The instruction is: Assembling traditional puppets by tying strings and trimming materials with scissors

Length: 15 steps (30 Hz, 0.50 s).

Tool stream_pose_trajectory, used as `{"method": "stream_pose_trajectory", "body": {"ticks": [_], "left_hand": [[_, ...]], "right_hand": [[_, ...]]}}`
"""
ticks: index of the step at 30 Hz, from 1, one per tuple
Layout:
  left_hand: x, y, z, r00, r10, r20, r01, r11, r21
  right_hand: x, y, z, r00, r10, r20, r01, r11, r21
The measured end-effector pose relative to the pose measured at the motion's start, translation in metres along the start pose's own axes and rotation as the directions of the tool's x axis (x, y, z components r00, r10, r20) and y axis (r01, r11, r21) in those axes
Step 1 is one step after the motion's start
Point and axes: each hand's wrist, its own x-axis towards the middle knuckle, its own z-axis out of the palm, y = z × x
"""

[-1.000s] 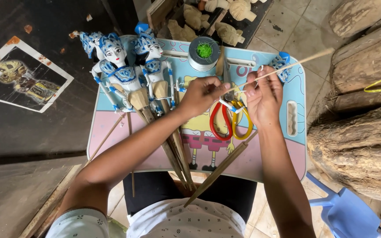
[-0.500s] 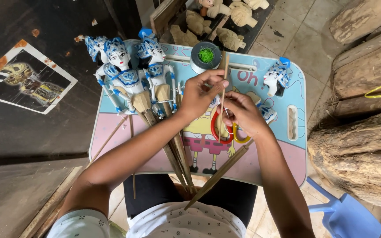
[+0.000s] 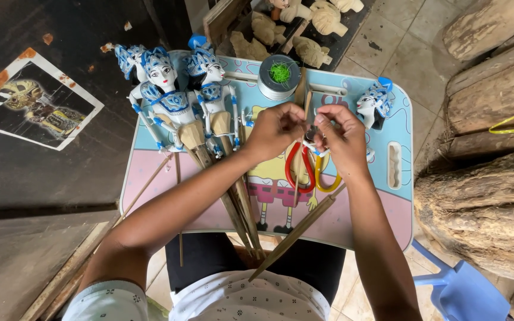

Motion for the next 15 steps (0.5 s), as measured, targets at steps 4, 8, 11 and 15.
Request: {"method": "stream_pose_trajectory", "body": {"ticks": [4, 8, 11, 15], "left_hand": [[-0.01, 0.019, 0.002, 0.994, -0.021, 0.112, 0.017, 0.999, 0.036], [-0.011, 0.031, 0.001, 0.982, -0.022, 0.187, 0.006, 0.997, 0.082], [-0.011, 0.032, 0.001, 0.979, -0.029, 0.201, 0.008, 0.995, 0.102], [-0.009, 0.03, 0.001, 0.981, -0.005, 0.194, -0.03, 0.984, 0.178]], "right_hand": [[0.001, 0.002, -0.001, 0.997, -0.08, 0.007, 0.081, 0.993, -0.09], [0.003, 0.01, -0.005, 0.997, -0.075, 0.031, 0.079, 0.987, -0.142], [0.002, 0.015, -0.011, 0.998, -0.058, 0.038, 0.064, 0.986, -0.156], [-0.001, 0.001, -0.006, 0.999, -0.026, 0.033, 0.032, 0.976, -0.215]]}}
